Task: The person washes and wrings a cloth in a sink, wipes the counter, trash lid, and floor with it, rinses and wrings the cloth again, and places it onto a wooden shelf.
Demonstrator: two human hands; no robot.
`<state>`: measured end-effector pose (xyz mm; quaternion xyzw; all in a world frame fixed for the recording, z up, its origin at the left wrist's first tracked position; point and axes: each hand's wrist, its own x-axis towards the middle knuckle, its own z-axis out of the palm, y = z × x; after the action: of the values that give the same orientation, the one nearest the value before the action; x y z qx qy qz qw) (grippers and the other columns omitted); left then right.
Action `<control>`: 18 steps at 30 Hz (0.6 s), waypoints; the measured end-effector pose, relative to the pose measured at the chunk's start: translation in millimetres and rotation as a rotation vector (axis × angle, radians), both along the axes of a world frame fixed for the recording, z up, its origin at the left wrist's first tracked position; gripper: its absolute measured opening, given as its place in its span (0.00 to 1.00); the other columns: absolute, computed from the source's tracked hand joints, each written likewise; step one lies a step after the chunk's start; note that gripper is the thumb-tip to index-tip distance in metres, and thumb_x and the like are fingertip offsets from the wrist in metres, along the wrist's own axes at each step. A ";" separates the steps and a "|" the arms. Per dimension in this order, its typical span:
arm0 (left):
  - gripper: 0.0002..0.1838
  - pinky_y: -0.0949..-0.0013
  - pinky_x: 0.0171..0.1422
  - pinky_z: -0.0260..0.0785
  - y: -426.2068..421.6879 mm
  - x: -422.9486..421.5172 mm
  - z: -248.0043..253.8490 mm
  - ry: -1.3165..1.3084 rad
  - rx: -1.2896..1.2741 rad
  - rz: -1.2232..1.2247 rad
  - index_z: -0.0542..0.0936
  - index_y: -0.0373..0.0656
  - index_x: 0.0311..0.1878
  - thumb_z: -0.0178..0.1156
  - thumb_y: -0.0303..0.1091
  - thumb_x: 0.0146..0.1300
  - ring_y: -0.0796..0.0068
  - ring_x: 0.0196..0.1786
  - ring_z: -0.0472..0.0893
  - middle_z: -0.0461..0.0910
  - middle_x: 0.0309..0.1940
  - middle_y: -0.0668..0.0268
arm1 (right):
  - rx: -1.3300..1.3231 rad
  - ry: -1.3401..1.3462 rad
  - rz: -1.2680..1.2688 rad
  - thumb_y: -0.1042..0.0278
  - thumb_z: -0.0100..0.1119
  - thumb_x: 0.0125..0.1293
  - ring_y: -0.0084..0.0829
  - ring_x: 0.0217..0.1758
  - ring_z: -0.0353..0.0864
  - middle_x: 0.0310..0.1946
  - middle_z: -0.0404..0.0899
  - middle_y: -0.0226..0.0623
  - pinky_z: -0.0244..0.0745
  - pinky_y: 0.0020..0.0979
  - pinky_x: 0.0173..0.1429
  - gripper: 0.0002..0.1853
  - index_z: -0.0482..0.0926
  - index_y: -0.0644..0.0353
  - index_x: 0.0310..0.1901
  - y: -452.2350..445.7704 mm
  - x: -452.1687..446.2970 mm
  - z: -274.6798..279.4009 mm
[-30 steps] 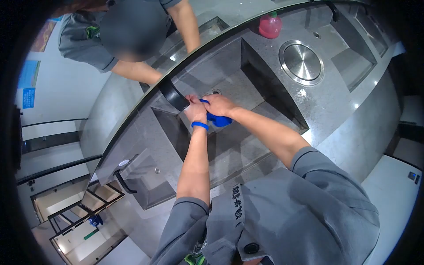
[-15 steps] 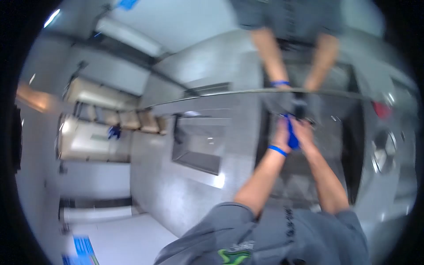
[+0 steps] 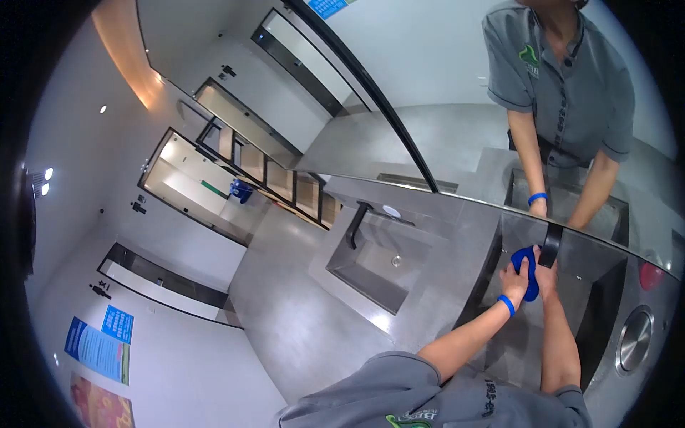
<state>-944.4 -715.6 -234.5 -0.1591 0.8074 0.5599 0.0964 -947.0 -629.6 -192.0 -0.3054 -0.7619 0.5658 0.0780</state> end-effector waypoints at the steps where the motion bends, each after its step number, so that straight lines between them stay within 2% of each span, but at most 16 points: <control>1: 0.38 0.55 0.69 0.60 2.1 5.6 -6.1 0.004 -0.045 0.006 0.72 0.30 0.61 0.50 0.61 0.66 0.39 0.62 0.68 0.67 0.58 0.34 | -0.019 0.023 -0.015 0.48 0.57 0.68 0.33 0.43 0.78 0.39 0.82 0.41 0.71 0.35 0.51 0.22 0.79 0.64 0.46 -0.4 3.2 -3.8; 2: 0.39 0.55 0.69 0.60 2.6 10.3 -12.8 0.027 -0.062 0.024 0.70 0.29 0.61 0.53 0.60 0.66 0.40 0.63 0.67 0.68 0.57 0.34 | -0.039 0.046 -0.031 0.48 0.58 0.67 0.33 0.44 0.78 0.41 0.81 0.41 0.70 0.36 0.52 0.23 0.79 0.64 0.47 1.1 6.3 -12.0; 5: 0.38 0.55 0.69 0.60 -11.0 24.0 19.5 0.004 0.030 0.115 0.68 0.28 0.61 0.56 0.57 0.65 0.41 0.64 0.67 0.67 0.58 0.35 | -0.117 0.045 -0.047 0.45 0.58 0.66 0.35 0.51 0.77 0.48 0.80 0.44 0.68 0.36 0.57 0.26 0.78 0.64 0.51 7.7 9.3 -35.8; 6: 0.37 0.55 0.67 0.62 -13.3 21.9 12.4 0.081 0.033 0.092 0.67 0.27 0.60 0.59 0.54 0.64 0.44 0.63 0.70 0.70 0.56 0.37 | -0.129 0.036 -0.063 0.44 0.58 0.66 0.35 0.52 0.77 0.49 0.80 0.45 0.68 0.36 0.57 0.27 0.78 0.63 0.53 7.1 7.1 -39.3; 10: 0.35 0.57 0.64 0.65 -21.5 2.2 -4.8 0.101 0.165 0.080 0.68 0.28 0.58 0.60 0.53 0.64 0.46 0.59 0.75 0.75 0.53 0.41 | -0.152 -0.098 0.013 0.41 0.57 0.65 0.39 0.59 0.76 0.55 0.78 0.49 0.66 0.35 0.63 0.30 0.76 0.57 0.60 8.6 -15.2 -46.6; 12: 0.34 0.58 0.63 0.66 -19.3 11.4 -14.1 0.011 0.188 0.081 0.68 0.28 0.58 0.60 0.53 0.64 0.47 0.57 0.77 0.77 0.52 0.42 | 0.070 -0.248 0.049 0.36 0.53 0.65 0.44 0.65 0.72 0.59 0.75 0.52 0.64 0.37 0.67 0.33 0.75 0.53 0.61 9.9 -12.1 -47.1; 13: 0.33 0.58 0.64 0.66 -33.0 18.2 17.3 0.032 0.170 0.054 0.69 0.28 0.58 0.59 0.52 0.65 0.49 0.58 0.77 0.77 0.53 0.41 | 0.240 -0.334 0.341 0.42 0.47 0.69 0.45 0.64 0.72 0.60 0.74 0.52 0.64 0.37 0.67 0.29 0.69 0.48 0.66 9.6 -5.0 -43.1; 14: 0.33 0.57 0.63 0.67 -45.1 4.5 12.1 0.058 0.152 0.066 0.68 0.27 0.58 0.58 0.52 0.66 0.50 0.58 0.77 0.76 0.53 0.40 | 0.429 -0.322 0.643 0.47 0.42 0.74 0.46 0.63 0.73 0.62 0.72 0.51 0.65 0.37 0.67 0.26 0.63 0.43 0.70 4.3 -22.4 -36.7; 15: 0.34 0.57 0.55 0.74 -57.5 10.1 23.2 0.014 0.105 0.007 0.68 0.27 0.57 0.57 0.53 0.66 0.51 0.54 0.80 0.77 0.53 0.41 | 0.427 -0.300 0.752 0.56 0.36 0.75 0.49 0.64 0.72 0.65 0.68 0.52 0.64 0.38 0.68 0.25 0.56 0.36 0.73 -3.1 -16.6 -25.5; 16: 0.34 0.58 0.46 0.76 -68.9 7.9 36.8 -0.055 0.238 -0.029 0.67 0.28 0.58 0.56 0.54 0.67 0.55 0.50 0.81 0.77 0.51 0.44 | 0.248 -0.284 0.793 0.63 0.36 0.74 0.51 0.63 0.73 0.68 0.64 0.52 0.65 0.40 0.68 0.26 0.56 0.37 0.73 -15.8 -20.8 -1.9; 17: 0.34 0.59 0.37 0.77 -79.7 4.2 48.7 -0.125 0.364 -0.053 0.66 0.30 0.58 0.54 0.55 0.68 0.59 0.46 0.82 0.77 0.49 0.47 | 0.462 -0.029 0.827 0.63 0.36 0.74 0.50 0.60 0.76 0.68 0.65 0.51 0.67 0.41 0.66 0.26 0.56 0.37 0.73 -19.1 -29.4 -32.9; 18: 0.34 0.60 0.29 0.79 -83.9 -3.9 57.7 -0.188 0.481 -0.072 0.65 0.32 0.59 0.53 0.57 0.68 0.62 0.42 0.83 0.78 0.47 0.51 | 0.287 -0.183 0.806 0.40 0.37 0.72 0.48 0.60 0.76 0.60 0.74 0.51 0.68 0.41 0.65 0.29 0.57 0.35 0.72 -24.6 -39.3 -7.4</control>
<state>-948.3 -799.5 -176.8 -0.1542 0.6438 0.7146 0.2259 -986.3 -654.2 -199.4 -0.0184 -0.8949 0.4099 -0.1753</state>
